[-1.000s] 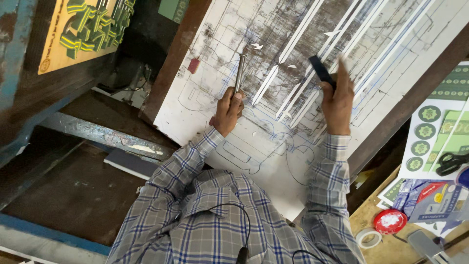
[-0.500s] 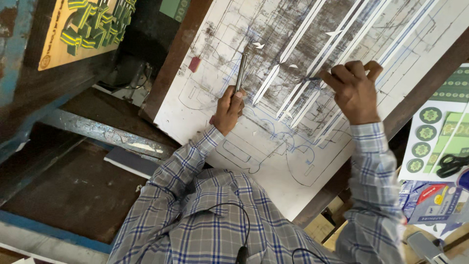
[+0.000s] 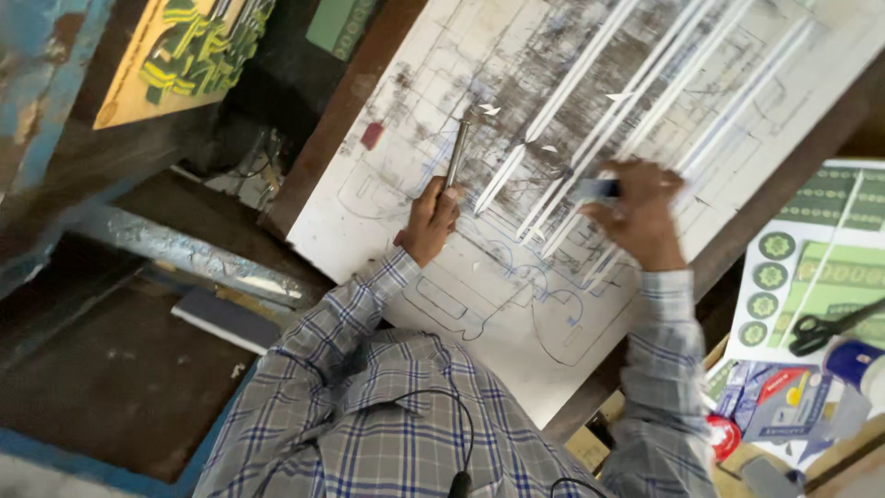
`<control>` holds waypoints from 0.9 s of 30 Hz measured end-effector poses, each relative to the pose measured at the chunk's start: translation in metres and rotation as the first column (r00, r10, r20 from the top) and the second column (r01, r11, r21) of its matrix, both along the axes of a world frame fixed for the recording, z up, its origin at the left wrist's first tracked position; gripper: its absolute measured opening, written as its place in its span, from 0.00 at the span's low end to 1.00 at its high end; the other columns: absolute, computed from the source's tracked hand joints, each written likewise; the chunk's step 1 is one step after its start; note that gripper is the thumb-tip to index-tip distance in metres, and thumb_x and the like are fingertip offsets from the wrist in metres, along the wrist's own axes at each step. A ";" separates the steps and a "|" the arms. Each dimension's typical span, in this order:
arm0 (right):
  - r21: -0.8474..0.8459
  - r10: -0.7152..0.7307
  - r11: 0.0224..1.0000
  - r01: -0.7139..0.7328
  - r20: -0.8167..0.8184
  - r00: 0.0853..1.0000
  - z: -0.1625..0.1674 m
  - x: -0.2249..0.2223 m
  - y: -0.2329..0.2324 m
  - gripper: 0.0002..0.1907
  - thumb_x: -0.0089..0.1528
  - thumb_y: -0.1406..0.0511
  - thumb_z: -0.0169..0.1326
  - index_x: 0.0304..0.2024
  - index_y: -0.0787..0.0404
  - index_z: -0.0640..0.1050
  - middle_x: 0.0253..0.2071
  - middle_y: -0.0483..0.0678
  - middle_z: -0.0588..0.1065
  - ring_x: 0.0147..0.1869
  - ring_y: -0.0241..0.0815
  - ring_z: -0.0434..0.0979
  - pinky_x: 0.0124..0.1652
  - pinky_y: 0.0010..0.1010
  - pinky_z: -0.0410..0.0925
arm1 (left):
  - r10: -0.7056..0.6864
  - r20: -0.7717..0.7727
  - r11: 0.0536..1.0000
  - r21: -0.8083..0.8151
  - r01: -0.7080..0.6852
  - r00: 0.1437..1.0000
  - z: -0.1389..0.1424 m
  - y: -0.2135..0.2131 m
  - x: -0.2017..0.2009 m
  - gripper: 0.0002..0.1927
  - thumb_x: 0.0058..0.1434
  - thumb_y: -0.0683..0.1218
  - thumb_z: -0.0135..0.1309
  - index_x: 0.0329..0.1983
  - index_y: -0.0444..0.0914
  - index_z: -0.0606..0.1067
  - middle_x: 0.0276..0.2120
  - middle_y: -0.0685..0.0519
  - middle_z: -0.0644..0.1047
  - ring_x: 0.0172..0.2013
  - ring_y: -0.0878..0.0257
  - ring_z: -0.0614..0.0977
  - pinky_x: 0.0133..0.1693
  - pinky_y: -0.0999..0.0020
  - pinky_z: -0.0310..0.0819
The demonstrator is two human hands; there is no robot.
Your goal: The person scrapes a white board with a metal tool and a scraper, then cuts white strips with scissors and places them onto the board. The person also handles a red container with white powder.
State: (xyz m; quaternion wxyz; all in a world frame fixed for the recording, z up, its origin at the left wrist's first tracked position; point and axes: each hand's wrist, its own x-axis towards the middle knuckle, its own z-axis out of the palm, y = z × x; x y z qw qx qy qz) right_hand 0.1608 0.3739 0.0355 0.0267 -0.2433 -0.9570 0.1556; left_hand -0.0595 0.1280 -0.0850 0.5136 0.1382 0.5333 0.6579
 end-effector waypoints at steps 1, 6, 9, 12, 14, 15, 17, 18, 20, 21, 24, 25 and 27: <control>-0.014 -0.024 1.000 0.024 -0.022 0.999 -0.007 -0.005 -0.007 0.28 0.55 0.59 0.68 0.58 0.52 0.77 0.46 0.49 0.76 0.54 0.50 0.73 0.63 0.53 0.48 | -0.013 -0.004 1.000 0.006 0.013 1.000 -0.001 0.000 0.000 0.14 0.77 0.53 0.44 0.45 0.37 0.70 0.21 0.62 0.61 0.21 0.75 0.60 0.21 0.76 0.54; 0.023 -0.032 0.999 0.030 0.072 0.997 -0.004 -0.016 -0.016 0.26 0.56 0.73 0.63 0.55 0.46 0.83 0.38 0.42 0.76 0.46 0.44 0.71 0.54 0.39 0.56 | -0.056 -0.030 0.998 0.003 0.056 0.998 -0.003 0.001 0.000 0.14 0.77 0.52 0.43 0.44 0.37 0.70 0.21 0.62 0.62 0.20 0.75 0.61 0.21 0.76 0.54; -0.042 0.025 0.999 -0.026 -0.027 0.999 0.008 -0.021 -0.010 0.26 0.52 0.74 0.62 0.51 0.47 0.83 0.37 0.42 0.75 0.44 0.43 0.71 0.51 0.39 0.56 | -0.041 -0.043 0.999 -0.002 0.041 0.998 -0.003 0.002 0.000 0.13 0.76 0.52 0.43 0.44 0.37 0.70 0.20 0.63 0.62 0.20 0.76 0.60 0.20 0.76 0.53; -0.047 0.069 0.996 -0.071 -0.042 0.997 0.011 -0.027 -0.007 0.20 0.57 0.73 0.62 0.49 0.47 0.83 0.38 0.43 0.75 0.42 0.43 0.72 0.49 0.38 0.56 | -0.013 -0.005 1.000 -0.007 0.013 1.000 -0.004 0.001 0.000 0.13 0.76 0.51 0.44 0.43 0.38 0.71 0.20 0.63 0.62 0.20 0.76 0.60 0.20 0.76 0.54; 0.001 0.089 0.996 -0.089 -0.041 0.995 0.010 -0.030 -0.007 0.17 0.58 0.72 0.60 0.47 0.49 0.82 0.42 0.43 0.78 0.43 0.44 0.73 0.48 0.38 0.56 | 0.002 -0.030 1.000 0.009 -0.001 1.000 -0.004 0.001 0.001 0.13 0.76 0.51 0.44 0.43 0.38 0.71 0.21 0.63 0.62 0.20 0.76 0.60 0.21 0.76 0.54; -0.014 0.048 0.999 -0.047 0.048 0.998 0.009 -0.032 -0.007 0.17 0.59 0.72 0.58 0.46 0.47 0.82 0.40 0.42 0.78 0.43 0.43 0.74 0.47 0.38 0.56 | 0.008 -0.026 1.000 0.005 -0.008 1.000 -0.004 0.001 0.001 0.13 0.76 0.51 0.44 0.43 0.38 0.71 0.21 0.63 0.62 0.20 0.75 0.60 0.21 0.76 0.55; -0.033 -0.035 0.999 0.044 0.221 0.975 0.007 -0.034 -0.007 0.18 0.61 0.73 0.55 0.45 0.45 0.83 0.37 0.42 0.78 0.43 0.41 0.76 0.46 0.37 0.56 | 0.018 -0.023 1.000 -0.004 -0.018 1.000 -0.002 0.002 0.001 0.13 0.76 0.52 0.44 0.43 0.38 0.71 0.21 0.62 0.63 0.20 0.75 0.61 0.21 0.76 0.55; -0.032 -0.032 0.999 0.038 0.193 0.981 0.006 -0.036 -0.006 0.18 0.60 0.74 0.54 0.45 0.45 0.83 0.37 0.42 0.78 0.42 0.42 0.77 0.45 0.37 0.56 | 0.015 -0.023 1.000 -0.006 -0.016 1.000 -0.001 0.003 0.001 0.13 0.76 0.52 0.44 0.42 0.38 0.71 0.21 0.62 0.63 0.20 0.75 0.61 0.21 0.76 0.56; -0.042 -0.029 0.999 0.035 0.137 0.990 0.003 -0.038 -0.003 0.18 0.58 0.74 0.53 0.44 0.45 0.83 0.39 0.41 0.80 0.41 0.43 0.78 0.44 0.37 0.56 | 0.004 -0.025 1.000 -0.023 -0.005 1.000 0.003 0.005 0.001 0.13 0.76 0.53 0.44 0.42 0.38 0.70 0.21 0.62 0.64 0.20 0.75 0.62 0.21 0.75 0.56; -0.061 -0.004 0.998 0.009 0.087 0.996 0.003 -0.038 -0.001 0.18 0.57 0.75 0.54 0.43 0.47 0.83 0.39 0.41 0.80 0.42 0.43 0.78 0.43 0.37 0.56 | 0.011 -0.021 1.000 -0.022 -0.012 1.000 0.005 0.005 0.000 0.13 0.75 0.53 0.44 0.43 0.38 0.70 0.21 0.62 0.64 0.20 0.75 0.62 0.21 0.75 0.57; -0.118 0.020 0.993 -0.019 0.001 1.000 0.000 -0.033 0.004 0.19 0.52 0.77 0.55 0.41 0.51 0.81 0.38 0.41 0.80 0.42 0.44 0.79 0.43 0.39 0.56 | -0.001 -0.019 0.999 -0.034 0.000 1.000 0.010 0.005 -0.003 0.13 0.74 0.53 0.45 0.44 0.39 0.71 0.20 0.62 0.63 0.19 0.74 0.62 0.21 0.75 0.57; -0.122 0.000 0.993 0.002 0.016 1.000 -0.002 -0.029 0.006 0.20 0.50 0.78 0.56 0.41 0.53 0.81 0.38 0.42 0.80 0.41 0.45 0.79 0.44 0.40 0.57 | -0.026 -0.025 0.999 -0.028 0.025 0.999 0.012 0.005 -0.004 0.14 0.74 0.53 0.44 0.44 0.38 0.71 0.20 0.62 0.62 0.19 0.74 0.61 0.21 0.75 0.57; -0.135 -0.015 0.991 0.009 -0.039 0.999 -0.009 -0.021 0.009 0.22 0.46 0.80 0.55 0.40 0.56 0.79 0.37 0.45 0.79 0.40 0.46 0.78 0.45 0.40 0.60 | -0.046 -0.022 0.999 -0.010 0.046 0.999 0.012 0.003 -0.006 0.15 0.75 0.54 0.44 0.44 0.38 0.71 0.21 0.63 0.62 0.19 0.75 0.60 0.20 0.75 0.55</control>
